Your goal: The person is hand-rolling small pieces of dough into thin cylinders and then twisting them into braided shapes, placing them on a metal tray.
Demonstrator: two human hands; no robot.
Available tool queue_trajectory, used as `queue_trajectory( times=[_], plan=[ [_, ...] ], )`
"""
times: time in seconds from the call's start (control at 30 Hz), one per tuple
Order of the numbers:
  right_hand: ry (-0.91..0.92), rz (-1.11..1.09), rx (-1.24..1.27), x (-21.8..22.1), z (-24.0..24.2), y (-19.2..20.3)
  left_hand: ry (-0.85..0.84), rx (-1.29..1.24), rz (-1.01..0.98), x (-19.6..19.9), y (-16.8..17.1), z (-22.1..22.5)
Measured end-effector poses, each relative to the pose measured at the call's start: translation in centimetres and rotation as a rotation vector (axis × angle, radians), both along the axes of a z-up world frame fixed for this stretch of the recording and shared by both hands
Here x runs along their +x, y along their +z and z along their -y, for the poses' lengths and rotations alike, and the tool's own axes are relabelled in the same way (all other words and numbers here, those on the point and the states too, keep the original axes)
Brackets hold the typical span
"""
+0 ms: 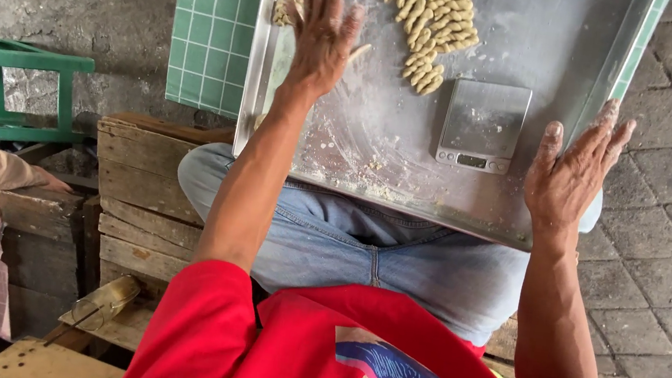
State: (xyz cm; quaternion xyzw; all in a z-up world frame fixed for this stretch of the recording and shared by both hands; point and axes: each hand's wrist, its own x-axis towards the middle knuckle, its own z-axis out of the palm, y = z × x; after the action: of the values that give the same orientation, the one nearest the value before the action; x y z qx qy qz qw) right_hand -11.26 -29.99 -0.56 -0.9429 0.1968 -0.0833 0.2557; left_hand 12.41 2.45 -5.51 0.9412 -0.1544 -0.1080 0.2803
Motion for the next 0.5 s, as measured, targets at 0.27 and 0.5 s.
queue_trajectory(
  times=[0.27,0.5],
  plan=[
    [0.021,0.038,-0.017,0.1,0.0,-0.4,0.11,0.255,0.257,-6.5,-0.7,2.5],
    [-0.001,0.057,0.005,0.1,0.1,-0.7,0.086,0.578,0.173,-7.2,0.5,4.2]
  ],
)
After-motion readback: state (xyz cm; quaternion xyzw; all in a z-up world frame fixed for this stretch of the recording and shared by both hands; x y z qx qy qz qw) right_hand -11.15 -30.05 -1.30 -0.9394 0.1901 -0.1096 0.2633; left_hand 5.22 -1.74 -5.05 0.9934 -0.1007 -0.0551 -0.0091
